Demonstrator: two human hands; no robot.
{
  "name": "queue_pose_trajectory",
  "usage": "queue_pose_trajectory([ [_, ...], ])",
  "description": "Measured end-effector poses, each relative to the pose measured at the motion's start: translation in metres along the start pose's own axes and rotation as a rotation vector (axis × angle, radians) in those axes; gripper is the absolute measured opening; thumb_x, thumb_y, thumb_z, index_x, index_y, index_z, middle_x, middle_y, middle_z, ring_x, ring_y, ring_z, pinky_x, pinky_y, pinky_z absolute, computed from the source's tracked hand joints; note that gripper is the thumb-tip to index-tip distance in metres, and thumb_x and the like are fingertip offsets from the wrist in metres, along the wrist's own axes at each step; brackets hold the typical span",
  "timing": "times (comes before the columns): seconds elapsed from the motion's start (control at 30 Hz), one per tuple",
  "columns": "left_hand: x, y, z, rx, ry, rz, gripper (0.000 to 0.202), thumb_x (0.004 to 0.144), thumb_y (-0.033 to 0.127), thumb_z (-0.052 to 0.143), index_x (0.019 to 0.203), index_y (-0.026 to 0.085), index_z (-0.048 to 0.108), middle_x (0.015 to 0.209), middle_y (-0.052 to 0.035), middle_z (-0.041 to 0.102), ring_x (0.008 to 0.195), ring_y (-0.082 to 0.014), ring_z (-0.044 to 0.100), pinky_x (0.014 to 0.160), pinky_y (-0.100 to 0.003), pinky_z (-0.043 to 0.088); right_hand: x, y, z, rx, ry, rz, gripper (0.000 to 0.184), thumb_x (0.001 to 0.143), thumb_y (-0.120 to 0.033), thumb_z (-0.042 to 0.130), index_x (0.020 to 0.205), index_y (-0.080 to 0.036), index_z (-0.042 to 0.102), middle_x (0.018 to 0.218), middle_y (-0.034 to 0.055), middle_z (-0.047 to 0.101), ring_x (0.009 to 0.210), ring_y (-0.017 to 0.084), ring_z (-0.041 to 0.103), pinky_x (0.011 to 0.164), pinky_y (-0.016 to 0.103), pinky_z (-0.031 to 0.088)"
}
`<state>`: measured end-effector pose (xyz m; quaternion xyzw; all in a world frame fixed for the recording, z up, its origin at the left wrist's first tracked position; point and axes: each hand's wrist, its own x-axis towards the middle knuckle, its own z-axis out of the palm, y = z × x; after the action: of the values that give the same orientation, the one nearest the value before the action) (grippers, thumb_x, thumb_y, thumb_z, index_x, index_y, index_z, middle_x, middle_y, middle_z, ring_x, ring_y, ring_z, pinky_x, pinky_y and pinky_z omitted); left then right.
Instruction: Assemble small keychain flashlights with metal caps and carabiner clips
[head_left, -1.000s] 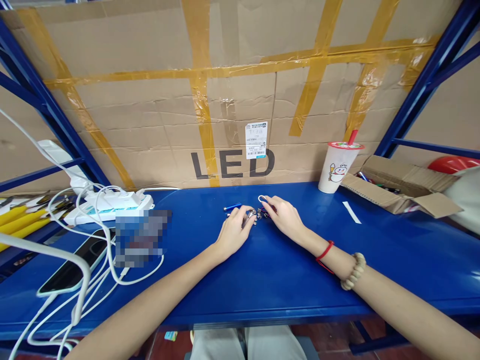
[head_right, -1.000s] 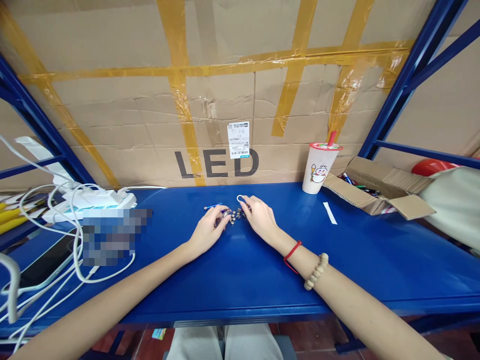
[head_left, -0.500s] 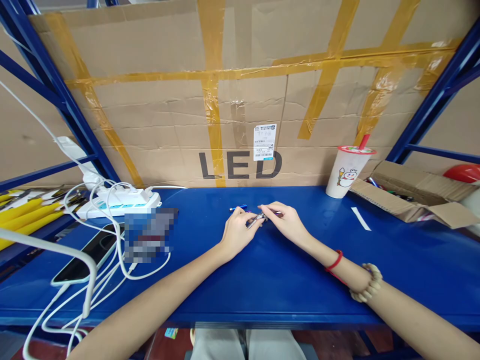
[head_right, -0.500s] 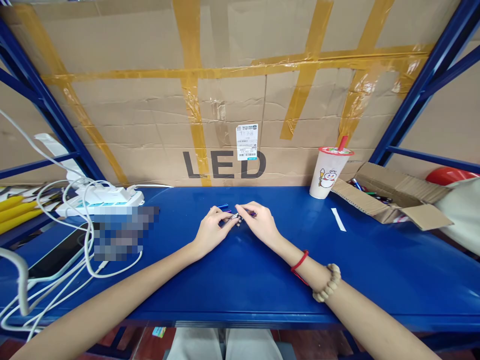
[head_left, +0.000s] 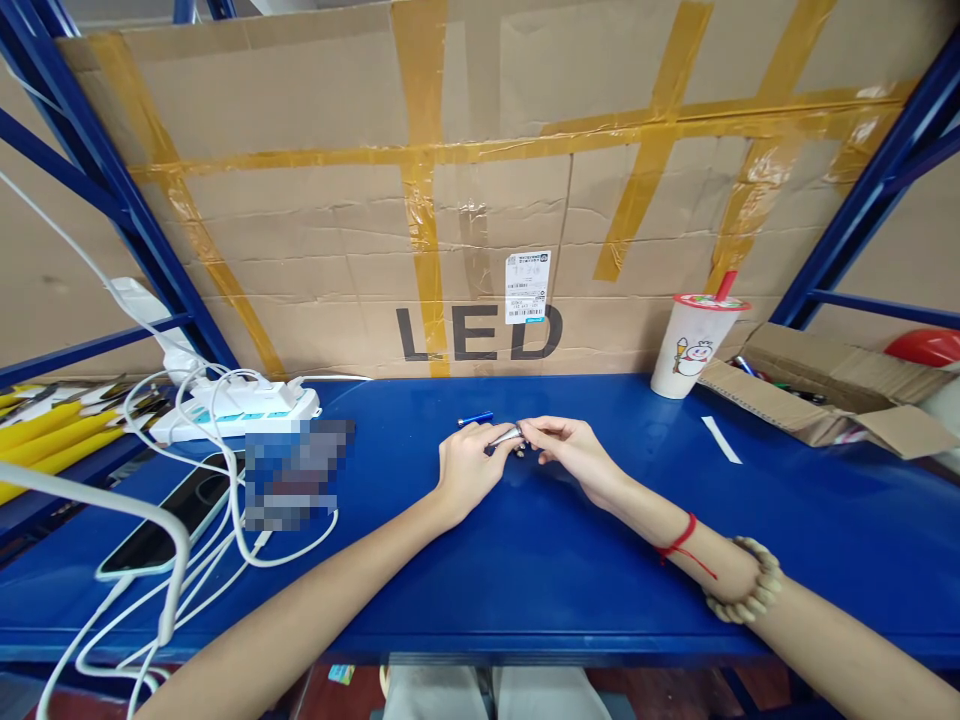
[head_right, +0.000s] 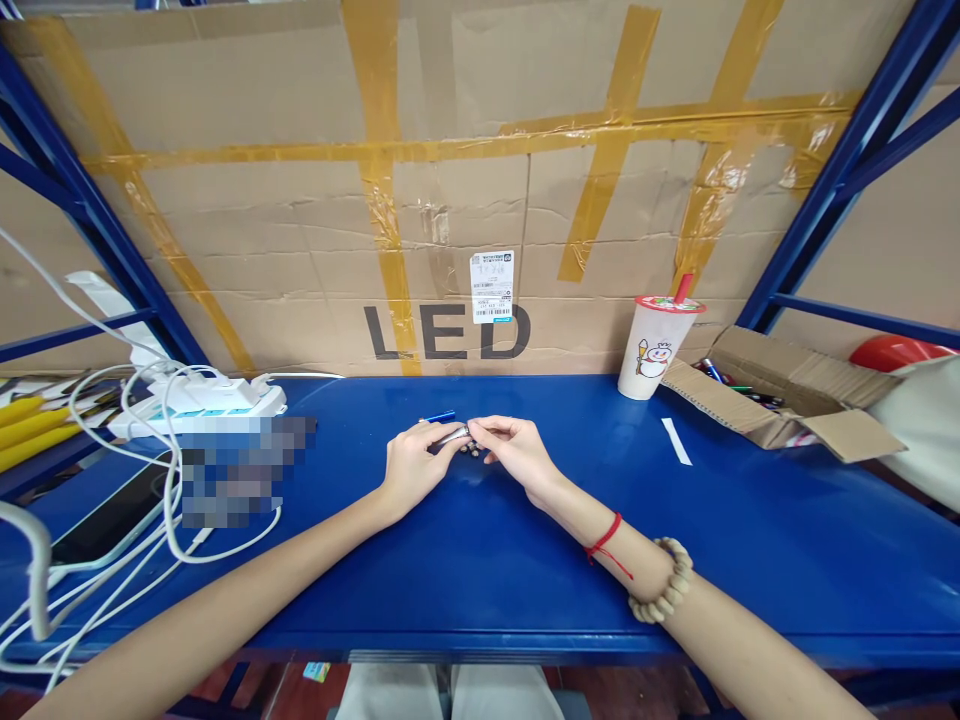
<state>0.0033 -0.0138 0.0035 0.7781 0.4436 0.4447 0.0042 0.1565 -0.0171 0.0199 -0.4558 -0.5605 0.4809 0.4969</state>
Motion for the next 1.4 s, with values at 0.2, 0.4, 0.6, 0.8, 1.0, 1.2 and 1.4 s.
queue_pose_trajectory([
  [0.2,0.003,-0.001,-0.002,0.069,-0.153,-0.015,0.016,0.084,0.031,0.054,0.083,0.028,0.070,0.076,0.0031,0.067,0.072,-0.0135,0.056,0.064,-0.024,0.042,0.007,0.008,-0.012,-0.470,-0.001,-0.305,0.022,0.078,-0.035,0.056,0.087,-0.018,0.069,0.085,0.0054,0.063,0.071,0.015,0.058,0.058,0.026,0.045],
  [0.4,0.010,-0.016,-0.002,0.165,-0.317,-0.015,0.015,0.079,0.032,0.061,0.091,0.030,0.069,0.088,-0.0001,0.063,0.084,-0.0170,0.051,0.073,-0.029,0.040,0.008,0.013,-0.022,-1.055,-0.113,-0.375,0.018,0.084,-0.022,0.051,0.090,-0.027,0.068,0.089,0.0011,0.063,0.080,0.015,0.058,0.063,0.024,0.043],
  [0.6,0.016,-0.020,-0.010,0.200,-0.378,0.057,0.014,0.076,0.032,0.064,0.088,0.026,0.069,0.088,0.0001,0.062,0.086,-0.0174,0.048,0.074,-0.031,0.034,0.009,0.014,-0.022,-1.121,-0.094,-0.330,0.019,0.085,-0.021,0.051,0.092,-0.027,0.067,0.093,-0.0001,0.062,0.077,0.013,0.059,0.062,0.023,0.043],
  [0.8,0.020,-0.020,-0.016,0.203,-0.441,0.170,0.018,0.079,0.036,0.059,0.092,0.029,0.069,0.087,-0.0010,0.060,0.087,-0.0170,0.047,0.075,-0.031,0.030,0.006,0.010,-0.020,-1.101,-0.055,-0.272,0.017,0.083,-0.022,0.053,0.093,-0.027,0.066,0.093,-0.0001,0.062,0.074,0.012,0.058,0.058,0.022,0.041],
  [1.0,0.023,-0.024,-0.021,0.299,-0.499,0.203,0.026,0.079,0.043,0.056,0.095,0.026,0.069,0.085,-0.0024,0.063,0.084,-0.0185,0.047,0.073,-0.032,0.027,0.006,0.004,-0.019,-0.977,-0.103,-0.330,0.022,0.077,-0.042,0.059,0.086,-0.023,0.066,0.081,0.0008,0.062,0.066,0.012,0.057,0.056,0.023,0.041],
  [1.2,0.023,-0.032,-0.019,0.317,-0.525,0.218,0.032,0.080,0.046,0.054,0.099,0.024,0.067,0.088,-0.0032,0.063,0.085,-0.0185,0.049,0.076,-0.032,0.028,0.008,0.009,-0.022,-0.616,-0.607,-0.168,0.039,0.063,-0.049,0.068,0.083,-0.015,0.063,0.075,0.0018,0.062,0.046,0.008,0.055,0.043,0.020,0.041],
  [1.4,0.021,-0.031,-0.017,0.295,-0.519,0.241,0.028,0.082,0.044,0.052,0.095,0.025,0.068,0.088,-0.0027,0.061,0.086,-0.0177,0.048,0.077,-0.031,0.028,0.017,0.017,-0.023,-0.746,-0.395,-0.370,0.014,0.075,-0.028,0.062,0.075,-0.015,0.066,0.069,0.0038,0.064,0.059,0.012,0.057,0.058,0.024,0.046],
])
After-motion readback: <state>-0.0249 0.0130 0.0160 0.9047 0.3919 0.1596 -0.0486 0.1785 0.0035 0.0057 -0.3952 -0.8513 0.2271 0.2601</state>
